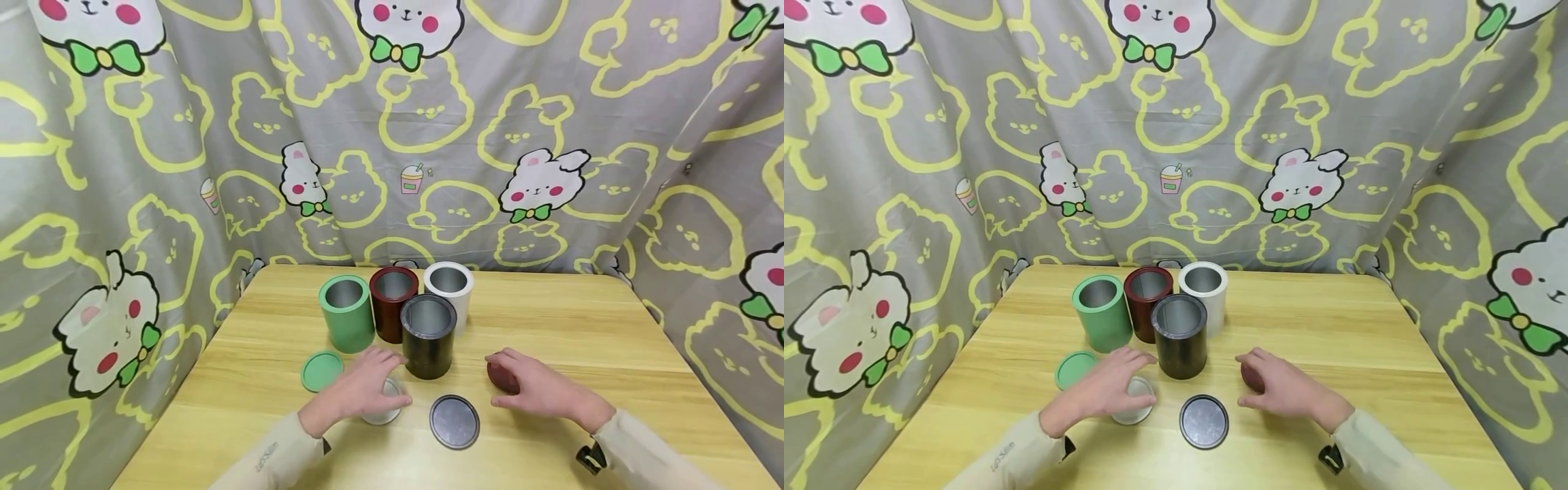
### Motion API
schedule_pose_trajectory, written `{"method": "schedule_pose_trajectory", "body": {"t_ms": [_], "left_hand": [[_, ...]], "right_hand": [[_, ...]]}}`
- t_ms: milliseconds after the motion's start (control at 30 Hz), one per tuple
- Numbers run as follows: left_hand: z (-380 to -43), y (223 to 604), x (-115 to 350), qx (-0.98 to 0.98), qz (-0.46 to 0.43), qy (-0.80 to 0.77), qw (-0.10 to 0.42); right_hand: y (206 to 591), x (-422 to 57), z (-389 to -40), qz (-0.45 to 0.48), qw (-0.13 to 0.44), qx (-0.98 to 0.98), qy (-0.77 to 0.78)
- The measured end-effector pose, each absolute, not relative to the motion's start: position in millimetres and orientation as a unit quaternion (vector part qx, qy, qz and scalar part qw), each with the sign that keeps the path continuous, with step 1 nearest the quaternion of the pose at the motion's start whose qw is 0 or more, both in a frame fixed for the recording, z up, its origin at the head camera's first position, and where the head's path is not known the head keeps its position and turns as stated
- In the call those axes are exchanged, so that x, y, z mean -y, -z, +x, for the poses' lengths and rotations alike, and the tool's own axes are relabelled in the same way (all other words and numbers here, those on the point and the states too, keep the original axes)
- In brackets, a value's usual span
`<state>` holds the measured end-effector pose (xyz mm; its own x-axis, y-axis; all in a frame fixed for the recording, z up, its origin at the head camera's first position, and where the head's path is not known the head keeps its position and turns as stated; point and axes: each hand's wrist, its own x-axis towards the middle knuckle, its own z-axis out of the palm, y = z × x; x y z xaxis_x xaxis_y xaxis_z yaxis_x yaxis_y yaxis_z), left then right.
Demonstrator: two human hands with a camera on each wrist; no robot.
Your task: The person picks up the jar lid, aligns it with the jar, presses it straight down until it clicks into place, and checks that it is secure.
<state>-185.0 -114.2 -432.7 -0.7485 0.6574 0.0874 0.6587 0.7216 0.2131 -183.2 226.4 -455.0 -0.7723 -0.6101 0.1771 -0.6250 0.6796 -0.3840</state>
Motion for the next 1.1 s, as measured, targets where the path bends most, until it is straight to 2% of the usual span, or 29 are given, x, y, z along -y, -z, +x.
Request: {"method": "schedule_pose_trajectory", "body": {"t_ms": [167, 400, 700, 1100], "left_hand": [[-180.6, 439.1, 105.5, 0.919, -0.374, 0.120, -0.024], [-176.4, 451.1, 91.8, 0.903, -0.413, 0.118, -0.027], [-175.7, 462.3, 80.1, 0.901, -0.420, 0.100, -0.047], [-174.1, 474.7, 70.3, 0.906, -0.422, 0.010, -0.030]], "right_hand": [[458.1, -221.8, -180.1, 0.348, -0.005, 0.912, -0.215], [463.9, -215.4, -177.0, 0.369, -0.026, 0.903, -0.221], [472.0, -208.2, -172.2, 0.378, -0.048, 0.901, -0.209], [486.7, -203.4, -171.0, 0.380, -0.052, 0.907, -0.173]]}}
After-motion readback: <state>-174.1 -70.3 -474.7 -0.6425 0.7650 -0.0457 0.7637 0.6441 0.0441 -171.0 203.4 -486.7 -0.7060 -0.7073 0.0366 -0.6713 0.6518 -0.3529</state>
